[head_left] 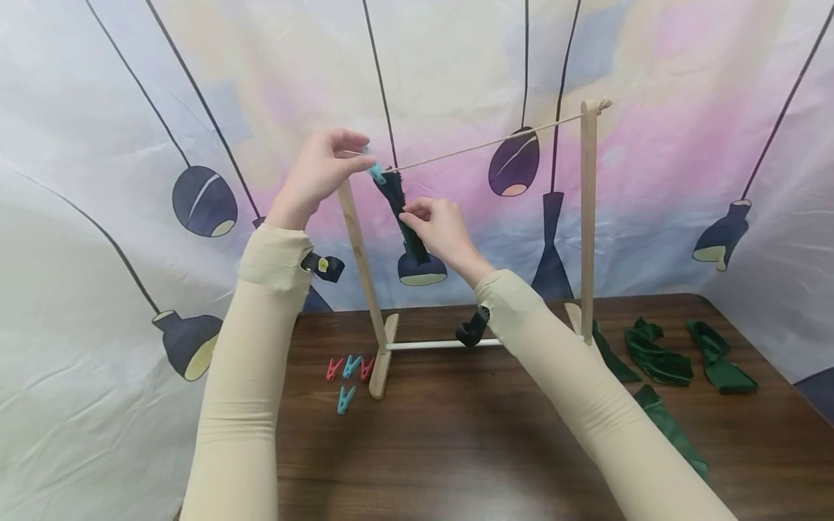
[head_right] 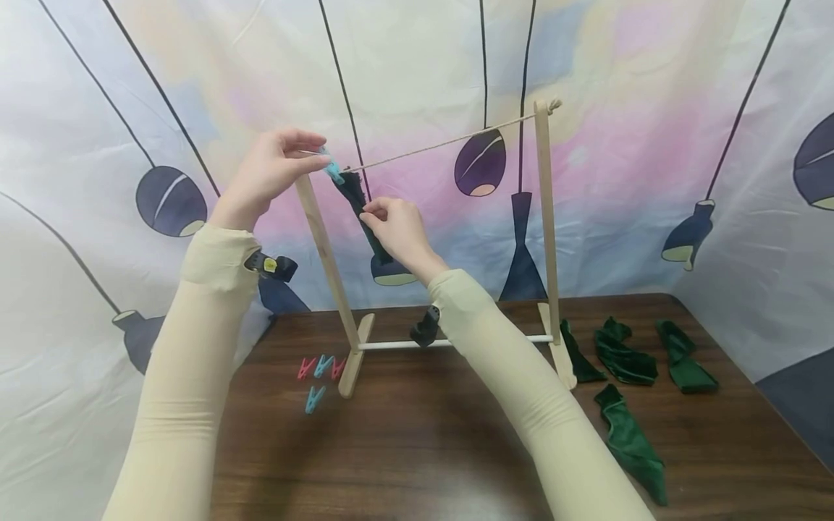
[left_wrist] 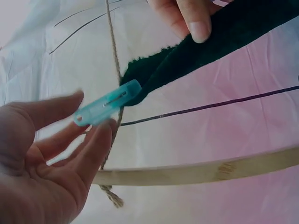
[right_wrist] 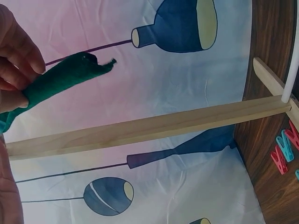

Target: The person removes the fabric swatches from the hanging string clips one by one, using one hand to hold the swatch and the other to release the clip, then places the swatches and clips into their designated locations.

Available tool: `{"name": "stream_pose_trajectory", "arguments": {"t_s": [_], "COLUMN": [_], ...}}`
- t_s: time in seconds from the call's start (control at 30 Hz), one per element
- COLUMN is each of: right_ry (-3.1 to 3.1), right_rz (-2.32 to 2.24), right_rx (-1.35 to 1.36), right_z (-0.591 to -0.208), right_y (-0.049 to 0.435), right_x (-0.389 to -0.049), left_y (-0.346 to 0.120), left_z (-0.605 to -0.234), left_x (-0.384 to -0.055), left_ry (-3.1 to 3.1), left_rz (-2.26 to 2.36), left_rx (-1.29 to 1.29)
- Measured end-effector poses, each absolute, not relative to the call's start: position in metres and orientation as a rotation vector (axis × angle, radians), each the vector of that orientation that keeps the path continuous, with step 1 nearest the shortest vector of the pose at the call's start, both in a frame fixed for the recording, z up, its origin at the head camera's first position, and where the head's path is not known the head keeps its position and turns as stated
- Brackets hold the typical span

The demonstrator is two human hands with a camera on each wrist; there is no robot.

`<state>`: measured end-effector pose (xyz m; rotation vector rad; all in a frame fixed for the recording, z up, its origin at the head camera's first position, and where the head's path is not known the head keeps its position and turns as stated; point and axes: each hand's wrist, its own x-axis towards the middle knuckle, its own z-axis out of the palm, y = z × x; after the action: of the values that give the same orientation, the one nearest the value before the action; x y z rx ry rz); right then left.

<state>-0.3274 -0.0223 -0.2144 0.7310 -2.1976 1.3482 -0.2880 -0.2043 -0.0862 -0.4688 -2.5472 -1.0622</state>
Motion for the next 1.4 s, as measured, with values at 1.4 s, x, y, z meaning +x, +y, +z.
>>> {"name": "stream_pose_trajectory", "arguments": {"t_s": [1.4], "right_ry": [-2.188], "right_rz": [1.363], "right_rx": [0.737], "right_z": [-0.211], "right_y": [0.012], "right_x": [-0.309], "left_y": [-0.2], "left_z": [-0.085], "left_x": [-0.292], "left_ry": [-1.938], "left_rz": [-1.337], "left_rx": [-0.492]}}
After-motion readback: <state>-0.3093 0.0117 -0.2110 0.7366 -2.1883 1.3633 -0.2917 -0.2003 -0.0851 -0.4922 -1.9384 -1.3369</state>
